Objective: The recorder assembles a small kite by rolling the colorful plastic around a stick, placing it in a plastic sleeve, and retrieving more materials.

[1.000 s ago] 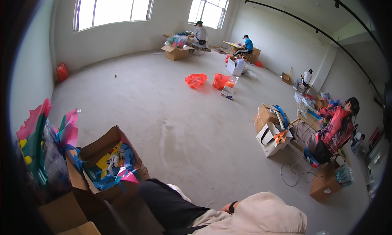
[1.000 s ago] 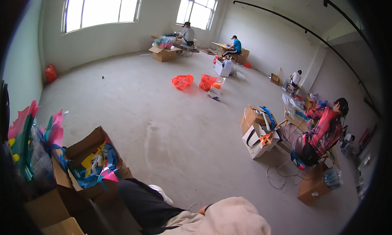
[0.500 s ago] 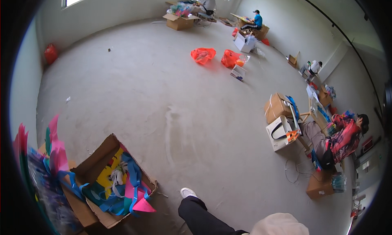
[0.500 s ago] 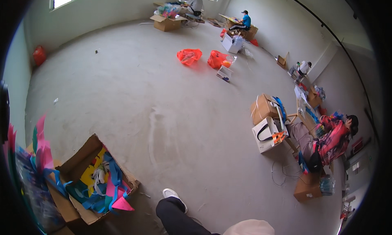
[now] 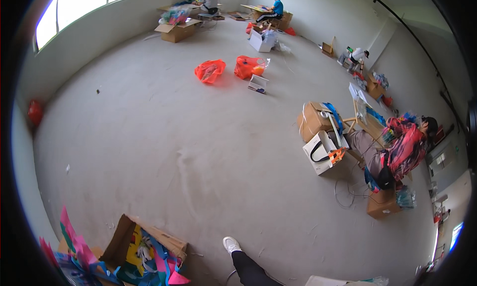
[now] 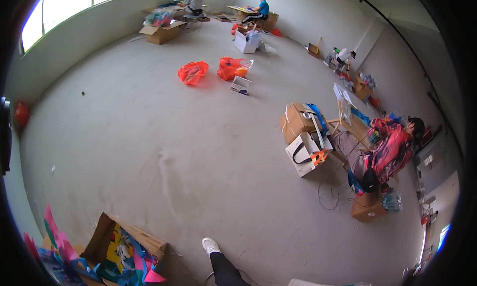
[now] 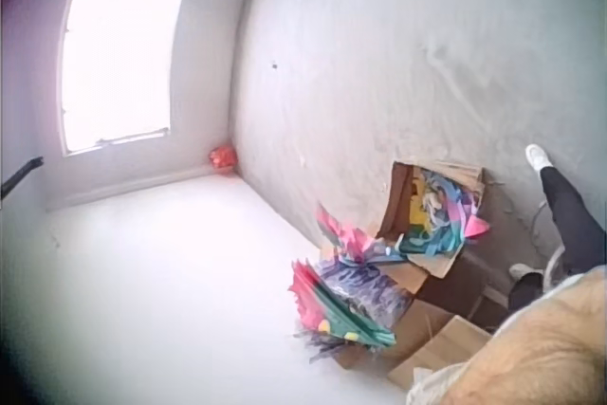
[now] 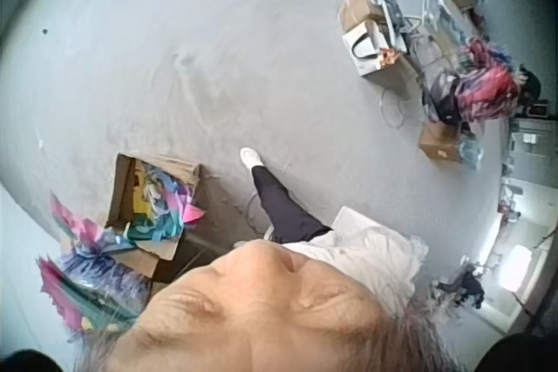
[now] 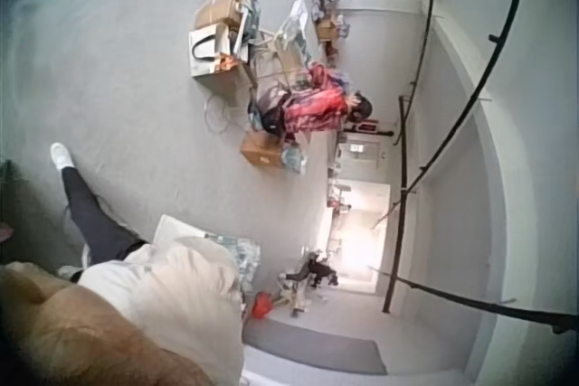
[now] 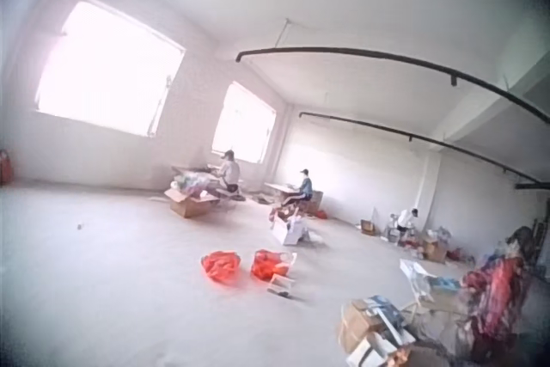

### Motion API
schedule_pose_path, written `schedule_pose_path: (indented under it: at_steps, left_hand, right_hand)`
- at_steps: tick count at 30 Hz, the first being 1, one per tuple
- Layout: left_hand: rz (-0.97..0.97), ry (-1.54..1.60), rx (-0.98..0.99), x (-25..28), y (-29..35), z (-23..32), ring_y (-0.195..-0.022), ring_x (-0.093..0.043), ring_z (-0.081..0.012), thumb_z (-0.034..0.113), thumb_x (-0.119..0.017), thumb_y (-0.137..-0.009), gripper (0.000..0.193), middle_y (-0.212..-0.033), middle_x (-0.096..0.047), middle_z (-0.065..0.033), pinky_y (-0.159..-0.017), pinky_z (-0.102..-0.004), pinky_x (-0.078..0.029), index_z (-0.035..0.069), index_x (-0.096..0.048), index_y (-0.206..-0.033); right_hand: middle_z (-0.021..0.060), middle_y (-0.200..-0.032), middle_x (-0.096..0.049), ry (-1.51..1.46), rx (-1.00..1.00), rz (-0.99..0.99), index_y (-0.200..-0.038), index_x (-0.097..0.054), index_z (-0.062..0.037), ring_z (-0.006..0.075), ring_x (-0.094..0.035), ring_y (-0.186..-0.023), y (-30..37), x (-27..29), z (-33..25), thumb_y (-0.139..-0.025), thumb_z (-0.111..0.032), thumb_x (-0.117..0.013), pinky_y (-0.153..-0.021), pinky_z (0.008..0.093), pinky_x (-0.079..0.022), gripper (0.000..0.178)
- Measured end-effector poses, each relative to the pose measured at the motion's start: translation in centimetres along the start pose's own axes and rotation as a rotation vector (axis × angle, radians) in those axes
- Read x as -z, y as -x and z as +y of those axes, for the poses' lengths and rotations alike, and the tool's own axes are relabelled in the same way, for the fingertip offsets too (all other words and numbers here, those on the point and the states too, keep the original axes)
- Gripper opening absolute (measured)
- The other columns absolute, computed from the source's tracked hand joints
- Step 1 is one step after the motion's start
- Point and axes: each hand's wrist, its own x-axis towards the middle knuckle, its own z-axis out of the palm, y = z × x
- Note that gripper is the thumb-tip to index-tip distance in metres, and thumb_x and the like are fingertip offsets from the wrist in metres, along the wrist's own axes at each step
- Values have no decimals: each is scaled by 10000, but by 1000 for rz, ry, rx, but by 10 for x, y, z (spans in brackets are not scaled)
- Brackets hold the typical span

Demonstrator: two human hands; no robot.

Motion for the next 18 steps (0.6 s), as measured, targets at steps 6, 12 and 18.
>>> schedule_pose_path:
  at_steps: [6,12,18]
  left_hand:
    - [-161,21,-177,33,-28,114,-1020,-518,-282,375,-614,-849,538,-1171,-541,-184,-834,-428,-431,19,-504,-1237]
    - [-786,159,-475,28,-58,160,-954,-566,-239,336,-612,-865,464,-1115,-592,-161,-788,-392,-467,24,-546,-1202]
    - [-1056,364,-474,70,-36,286,-699,-587,-146,152,-580,-877,224,-825,-666,-116,-600,-295,-475,-21,-639,-1007]
  right_hand:
    - [122,-1237,-568,-249,25,75,-1274,-519,-106,284,-534,-1105,17,74,-5,-901,-490,-497,-888,493,-439,536]
    - [129,-1236,-567,-458,59,171,-1269,-524,-98,287,-531,-1109,37,131,-4,-899,-492,-499,-888,494,-436,541]
    - [136,-1235,-567,-608,100,226,-1264,-529,-91,290,-528,-1113,44,158,-17,-897,-495,-502,-887,494,-434,546]
